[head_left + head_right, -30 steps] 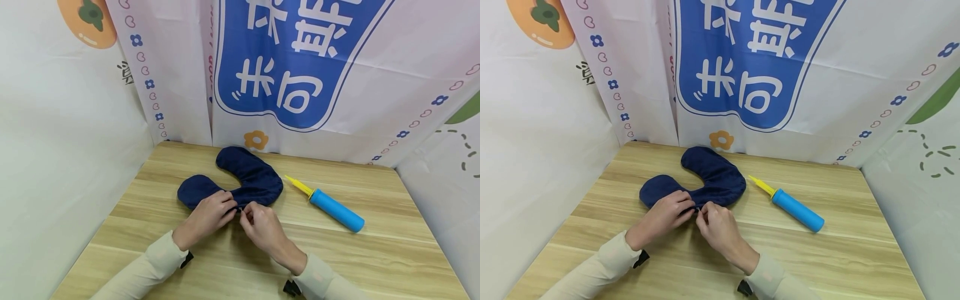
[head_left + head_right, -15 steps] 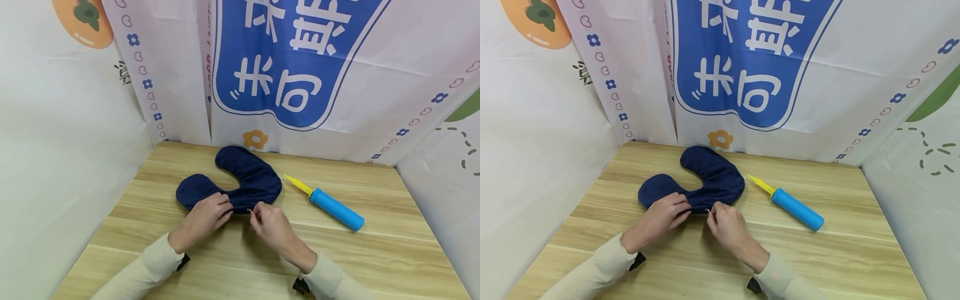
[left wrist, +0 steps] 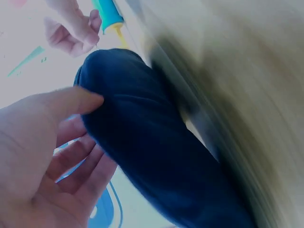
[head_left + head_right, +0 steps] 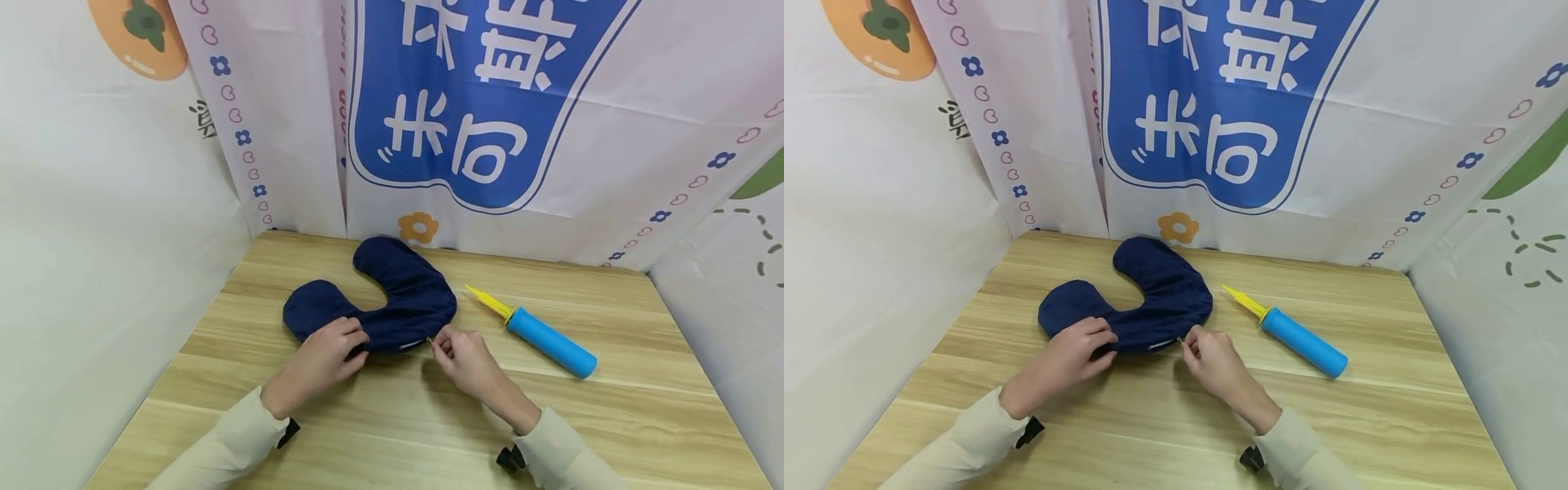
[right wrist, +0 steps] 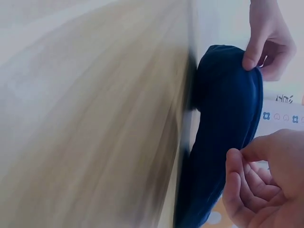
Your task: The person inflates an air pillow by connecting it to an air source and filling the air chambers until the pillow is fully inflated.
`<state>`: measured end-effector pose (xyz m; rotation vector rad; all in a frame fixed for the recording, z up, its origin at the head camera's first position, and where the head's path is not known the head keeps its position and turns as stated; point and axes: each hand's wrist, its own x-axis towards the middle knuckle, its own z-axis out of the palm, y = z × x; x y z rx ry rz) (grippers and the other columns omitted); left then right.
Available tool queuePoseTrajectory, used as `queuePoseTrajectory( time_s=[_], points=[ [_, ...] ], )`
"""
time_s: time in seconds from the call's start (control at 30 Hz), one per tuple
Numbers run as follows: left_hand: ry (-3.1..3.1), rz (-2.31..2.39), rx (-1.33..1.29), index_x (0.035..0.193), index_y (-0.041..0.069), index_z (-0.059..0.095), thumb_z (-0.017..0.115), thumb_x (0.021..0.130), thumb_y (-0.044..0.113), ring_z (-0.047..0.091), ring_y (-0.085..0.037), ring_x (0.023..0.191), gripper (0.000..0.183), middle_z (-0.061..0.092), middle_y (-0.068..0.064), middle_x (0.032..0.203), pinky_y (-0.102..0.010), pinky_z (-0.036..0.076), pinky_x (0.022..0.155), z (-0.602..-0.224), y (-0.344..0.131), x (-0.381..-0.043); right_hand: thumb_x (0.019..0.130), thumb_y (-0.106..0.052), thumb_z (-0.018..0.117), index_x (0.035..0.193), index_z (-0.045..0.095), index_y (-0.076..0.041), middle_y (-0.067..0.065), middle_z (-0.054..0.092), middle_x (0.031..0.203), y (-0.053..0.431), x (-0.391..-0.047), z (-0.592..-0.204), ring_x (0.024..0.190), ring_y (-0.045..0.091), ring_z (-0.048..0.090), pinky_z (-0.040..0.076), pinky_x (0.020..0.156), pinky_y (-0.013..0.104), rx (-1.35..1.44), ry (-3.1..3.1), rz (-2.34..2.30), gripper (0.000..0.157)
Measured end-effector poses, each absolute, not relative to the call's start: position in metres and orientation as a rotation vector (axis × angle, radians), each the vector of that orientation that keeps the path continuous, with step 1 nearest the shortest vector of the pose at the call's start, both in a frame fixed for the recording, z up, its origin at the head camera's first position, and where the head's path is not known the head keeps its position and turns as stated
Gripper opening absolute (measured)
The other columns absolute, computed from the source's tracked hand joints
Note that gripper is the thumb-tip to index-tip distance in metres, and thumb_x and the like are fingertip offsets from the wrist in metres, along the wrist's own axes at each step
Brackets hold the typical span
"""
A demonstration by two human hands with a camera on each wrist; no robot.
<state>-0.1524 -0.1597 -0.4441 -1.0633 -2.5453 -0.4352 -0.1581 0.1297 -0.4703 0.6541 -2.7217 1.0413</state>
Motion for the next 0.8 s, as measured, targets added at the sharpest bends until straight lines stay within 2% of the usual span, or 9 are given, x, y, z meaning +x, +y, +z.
queuePoseTrajectory(
  time_s=[0.17,0.3,0.57,0.8],
  points=[
    [-2.564,-0.421,-1.1,0.107,0.011,0.078,0.086,0.088,0.023,0.062,-0.013,0.088,0.025,0.066,0.0,0.1,-0.028,0.058,0.075,-0.443,-0.137,-0.151,0.094,-0.004,0.075,0.085,0.069,-0.011,-0.004,0.071,0.075,0.126,-0.156,-0.467,0.065,-0.004,0.061,0.054,0.057,0.015,0.704,-2.688,1.074,0.013],
    [-2.544,-0.308,-1.09,0.105,0.012,0.077,0.086,0.088,0.027,0.059,-0.013,0.085,0.024,0.063,0.0,0.098,-0.027,0.057,0.072,-0.444,-0.115,-0.153,0.094,-0.005,0.075,0.086,0.068,-0.012,-0.005,0.071,0.074,0.119,-0.153,-0.463,0.066,-0.003,0.061,0.054,0.059,0.015,0.743,-2.671,1.06,0.012],
    [-2.477,-0.136,-0.986,0.092,0.014,0.077,0.082,0.089,0.015,0.059,-0.015,0.08,0.006,0.063,-0.001,0.089,-0.026,0.057,0.072,-0.45,-0.086,-0.152,0.094,-0.005,0.074,0.084,0.068,-0.012,-0.004,0.07,0.074,0.115,-0.15,-0.459,0.064,-0.004,0.059,0.052,0.057,0.015,0.779,-2.675,1.048,0.013],
    [-2.431,-0.116,-0.994,0.083,0.015,0.077,0.079,0.092,0.011,0.05,-0.012,0.071,0.01,0.058,0.003,0.079,-0.021,0.051,0.065,-0.454,-0.087,-0.148,0.093,-0.006,0.076,0.081,0.067,-0.013,-0.006,0.069,0.07,0.119,-0.152,-0.461,0.06,-0.006,0.057,0.05,0.054,0.015,0.748,-2.718,1.046,0.017]
  ],
)
